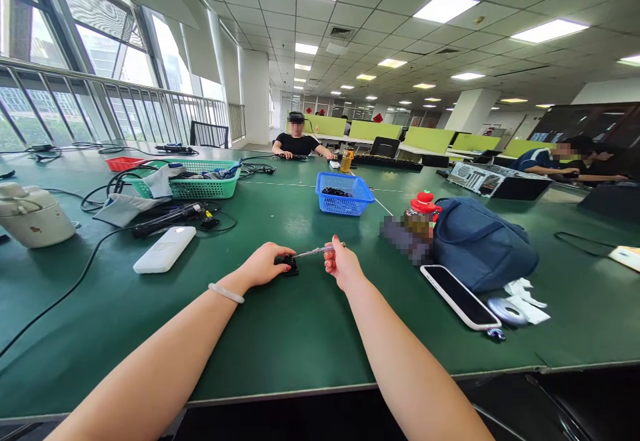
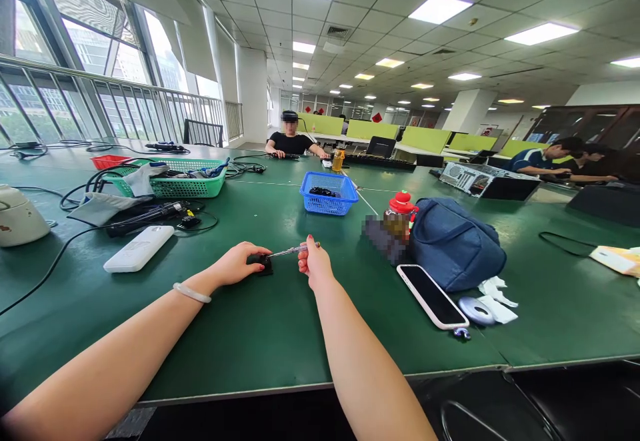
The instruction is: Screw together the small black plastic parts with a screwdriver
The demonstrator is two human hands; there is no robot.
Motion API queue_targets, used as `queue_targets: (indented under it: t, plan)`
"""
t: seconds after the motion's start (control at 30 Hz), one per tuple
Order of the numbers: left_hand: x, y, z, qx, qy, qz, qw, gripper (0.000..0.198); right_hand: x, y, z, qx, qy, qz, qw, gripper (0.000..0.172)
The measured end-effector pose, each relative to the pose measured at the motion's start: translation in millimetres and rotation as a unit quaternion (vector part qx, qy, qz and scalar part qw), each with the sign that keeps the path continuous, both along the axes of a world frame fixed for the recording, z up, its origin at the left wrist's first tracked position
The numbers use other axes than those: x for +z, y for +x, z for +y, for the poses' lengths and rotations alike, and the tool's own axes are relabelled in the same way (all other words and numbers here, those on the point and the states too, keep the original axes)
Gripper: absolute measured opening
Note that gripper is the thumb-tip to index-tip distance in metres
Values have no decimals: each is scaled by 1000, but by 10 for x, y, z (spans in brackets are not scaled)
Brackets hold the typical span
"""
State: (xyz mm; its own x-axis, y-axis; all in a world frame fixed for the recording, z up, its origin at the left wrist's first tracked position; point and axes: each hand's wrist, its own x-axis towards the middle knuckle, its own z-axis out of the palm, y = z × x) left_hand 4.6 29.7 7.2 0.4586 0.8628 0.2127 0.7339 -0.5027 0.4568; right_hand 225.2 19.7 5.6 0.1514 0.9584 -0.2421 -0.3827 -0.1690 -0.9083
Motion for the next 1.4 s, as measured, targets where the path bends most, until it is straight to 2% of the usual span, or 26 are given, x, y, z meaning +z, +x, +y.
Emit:
queue_targets:
  t: [0.17,0.4,0.47,0.6,0.67,0.8,1.07,1.4]
  plan:
    - [5,14,-7,-10,9,6,1000,36,-27,7,30,-2,-9,38,999,34]
    - [11,21,-18,6,15,38,999,33,64,184,85,-112,109,92,983,40]
    - [-12,22,-7,29,14,43,999,38,78,179,76,-97,137,57,984,42]
    - [-69,25,27,55,24,52,997,37,67,24,-18,-1,201,-77,977,44]
    - [-81,25,33,53,26,49,997,36,62,-59,-87,33,232,-156,960,42]
    - [-61,28,17,49,21,42,998,34,77,-123,-191,27,289,-288,913,40]
    - [-47,59,15,42,26,30,998,39,140,-103,-228,11,309,-347,885,36]
    - [-41,67,-8,49,21,22,998,41,195,-120,-290,14,328,-373,868,33]
